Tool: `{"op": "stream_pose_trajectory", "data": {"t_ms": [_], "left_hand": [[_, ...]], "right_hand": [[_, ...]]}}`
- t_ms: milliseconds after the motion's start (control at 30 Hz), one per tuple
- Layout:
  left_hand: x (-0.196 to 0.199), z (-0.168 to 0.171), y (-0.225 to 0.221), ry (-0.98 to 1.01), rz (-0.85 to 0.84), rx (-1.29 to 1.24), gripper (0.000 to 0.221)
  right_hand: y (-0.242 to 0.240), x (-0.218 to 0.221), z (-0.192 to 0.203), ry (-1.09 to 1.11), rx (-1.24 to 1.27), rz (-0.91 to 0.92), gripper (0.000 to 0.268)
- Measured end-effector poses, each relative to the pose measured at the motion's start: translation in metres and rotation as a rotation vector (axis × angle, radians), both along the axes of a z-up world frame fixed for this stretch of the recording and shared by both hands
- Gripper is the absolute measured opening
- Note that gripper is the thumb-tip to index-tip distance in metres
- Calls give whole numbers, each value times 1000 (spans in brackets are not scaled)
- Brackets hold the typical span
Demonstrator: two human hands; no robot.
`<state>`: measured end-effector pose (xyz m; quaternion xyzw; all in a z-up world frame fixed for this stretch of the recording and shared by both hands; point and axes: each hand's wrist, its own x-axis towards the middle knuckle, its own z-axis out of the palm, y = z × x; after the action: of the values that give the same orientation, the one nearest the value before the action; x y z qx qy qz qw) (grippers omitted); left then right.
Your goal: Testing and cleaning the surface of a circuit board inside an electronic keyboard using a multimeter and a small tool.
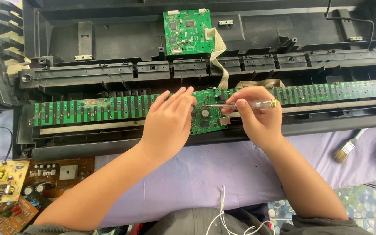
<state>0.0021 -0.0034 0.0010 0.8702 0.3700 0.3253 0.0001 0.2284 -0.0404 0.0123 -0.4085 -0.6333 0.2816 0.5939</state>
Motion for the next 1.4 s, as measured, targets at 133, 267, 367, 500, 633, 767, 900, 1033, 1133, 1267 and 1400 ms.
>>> {"op": "stream_pose_trajectory", "data": {"t_ms": [133, 267, 367, 500, 633, 767, 900, 1033, 1133, 1267, 1400], "left_hand": [[0, -1, 0, 0, 6, 4, 13], [0, -2, 0, -4, 3, 5, 13], [1, -2, 0, -6, -1, 7, 13], [0, -2, 1, -8, -4, 12, 13], [0, -1, 1, -6, -3, 16, 13], [0, -1, 1, -7, -11, 9, 15], [0, 0, 1, -3, -12, 10, 15], [0, -1, 1, -4, -14, 8, 16], [0, -1, 1, -5, -16, 16, 16], [0, 0, 1, -9, -14, 19, 15], [0, 0, 1, -5, -12, 22, 15]], "right_hand": [[2, 1, -2, 7, 13, 4, 16], [3, 5, -6, 12, 45, -8, 17], [0, 1, -3, 12, -1, 49, 16], [-1, 4, -6, -5, 8, 89, 13], [-1, 6, -3, -4, 41, 81, 21], [-2, 2, -4, 17, -9, 161, 22], [-4, 0, -1, 19, -36, 179, 20], [-5, 0, 0, 17, -67, 181, 20], [-5, 1, 0, -3, -58, 174, 17], [-3, 1, 0, 5, -48, 157, 16], [-4, -1, 0, 5, -54, 176, 17]]}}
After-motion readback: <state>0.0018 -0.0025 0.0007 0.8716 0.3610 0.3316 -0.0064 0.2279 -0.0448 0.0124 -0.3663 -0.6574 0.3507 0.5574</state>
